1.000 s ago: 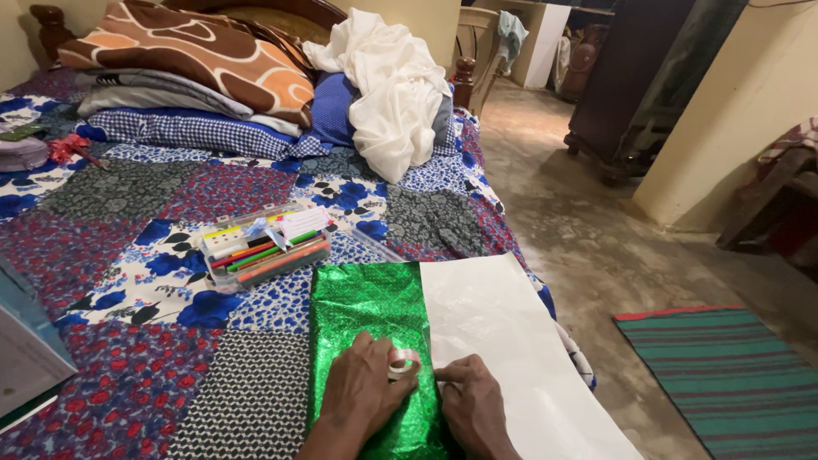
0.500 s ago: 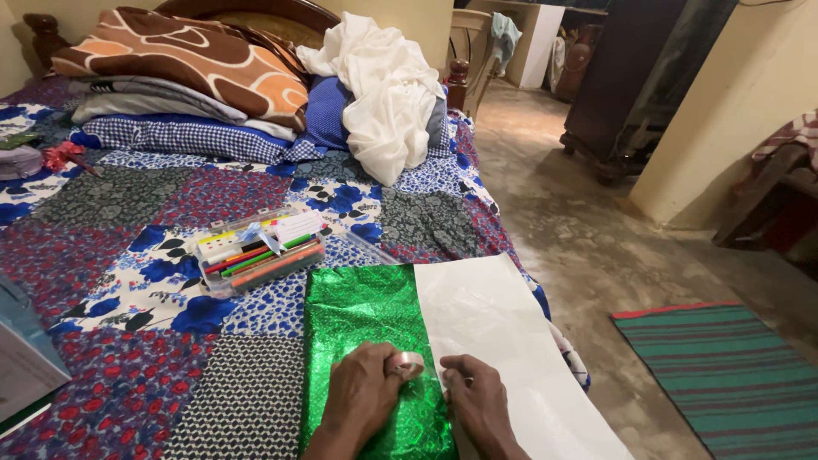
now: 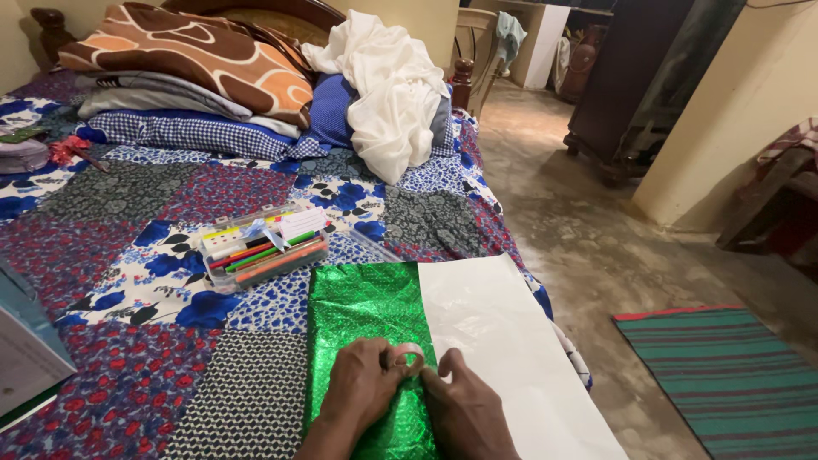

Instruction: The person wraps a red rectangular box with green shiny wrapping paper on a bed. They fold the paper over the box, smooth the edges, and secure the folds with clear adhesive tape. The wrapped box remains on the bed at the end of the clip.

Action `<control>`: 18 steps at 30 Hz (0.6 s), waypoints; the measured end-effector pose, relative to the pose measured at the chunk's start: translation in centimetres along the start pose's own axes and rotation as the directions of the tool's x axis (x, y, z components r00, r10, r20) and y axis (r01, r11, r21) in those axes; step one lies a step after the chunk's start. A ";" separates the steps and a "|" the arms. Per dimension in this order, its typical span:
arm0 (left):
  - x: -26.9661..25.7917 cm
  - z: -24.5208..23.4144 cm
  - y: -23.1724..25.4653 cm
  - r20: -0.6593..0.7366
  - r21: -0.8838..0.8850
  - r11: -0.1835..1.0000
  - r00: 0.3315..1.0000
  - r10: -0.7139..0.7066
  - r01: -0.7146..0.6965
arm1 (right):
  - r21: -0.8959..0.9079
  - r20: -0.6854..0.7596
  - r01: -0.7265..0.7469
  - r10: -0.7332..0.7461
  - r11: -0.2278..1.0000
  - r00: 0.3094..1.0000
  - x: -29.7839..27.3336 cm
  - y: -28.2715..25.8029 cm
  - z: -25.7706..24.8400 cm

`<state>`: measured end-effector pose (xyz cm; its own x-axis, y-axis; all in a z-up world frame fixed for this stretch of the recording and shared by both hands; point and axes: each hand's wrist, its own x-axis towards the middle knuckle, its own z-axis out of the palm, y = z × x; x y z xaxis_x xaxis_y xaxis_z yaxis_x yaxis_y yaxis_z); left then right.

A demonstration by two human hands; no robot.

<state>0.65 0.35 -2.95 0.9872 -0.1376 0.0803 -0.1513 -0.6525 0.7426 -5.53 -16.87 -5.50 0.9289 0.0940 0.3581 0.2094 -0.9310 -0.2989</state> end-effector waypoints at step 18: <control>-0.2 0.5 -0.7 -0.048 0.079 0.984 0.985 0.167 -0.163 | -0.045 0.072 0.083 -0.080 0.996 0.994 0.2 -0.1 0.5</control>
<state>0.58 0.48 -3.78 0.9495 -0.2085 0.2347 -0.3132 -0.6784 0.6646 -5.21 -16.59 -5.86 0.9289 0.1931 0.3160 0.2719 -0.9350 -0.2279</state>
